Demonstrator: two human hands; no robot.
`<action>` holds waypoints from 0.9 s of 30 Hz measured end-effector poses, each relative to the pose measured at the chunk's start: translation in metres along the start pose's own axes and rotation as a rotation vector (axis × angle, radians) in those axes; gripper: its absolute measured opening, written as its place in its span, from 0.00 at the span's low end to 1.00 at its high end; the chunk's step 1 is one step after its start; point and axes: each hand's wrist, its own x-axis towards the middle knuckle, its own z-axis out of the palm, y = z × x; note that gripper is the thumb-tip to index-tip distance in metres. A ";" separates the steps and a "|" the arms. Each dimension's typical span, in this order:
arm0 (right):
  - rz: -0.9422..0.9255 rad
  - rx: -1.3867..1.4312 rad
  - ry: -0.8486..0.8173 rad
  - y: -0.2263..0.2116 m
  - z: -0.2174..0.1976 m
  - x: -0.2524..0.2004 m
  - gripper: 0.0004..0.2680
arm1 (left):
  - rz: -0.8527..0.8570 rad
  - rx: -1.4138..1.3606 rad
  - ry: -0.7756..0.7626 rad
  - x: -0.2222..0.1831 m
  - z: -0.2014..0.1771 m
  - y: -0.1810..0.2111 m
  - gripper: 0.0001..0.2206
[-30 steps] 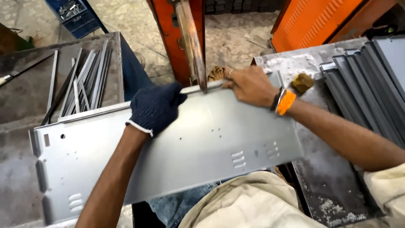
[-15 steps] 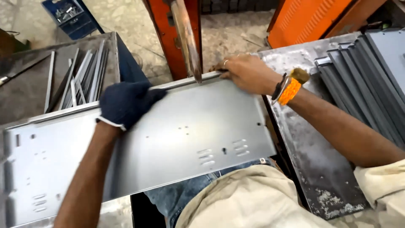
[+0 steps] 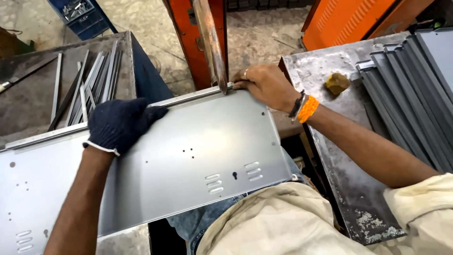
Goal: Aligning and spot welding metal strips onto metal panels at a factory workstation.
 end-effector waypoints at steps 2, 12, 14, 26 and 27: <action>0.011 0.031 -0.005 0.001 0.002 0.001 0.05 | -0.022 0.017 -0.027 -0.002 -0.007 0.002 0.20; 0.113 0.356 -0.083 -0.015 -0.012 0.006 0.12 | -0.050 0.012 -0.040 -0.008 -0.007 -0.003 0.25; 0.170 0.426 -0.103 -0.010 -0.009 0.006 0.14 | -0.038 0.003 -0.021 -0.005 -0.002 -0.004 0.25; 0.292 0.393 -0.206 -0.005 -0.026 -0.030 0.19 | -0.009 -0.081 0.119 -0.027 0.038 0.044 0.25; 0.290 0.322 -0.245 -0.004 -0.024 -0.041 0.19 | -0.011 -0.105 0.120 -0.032 0.048 0.054 0.25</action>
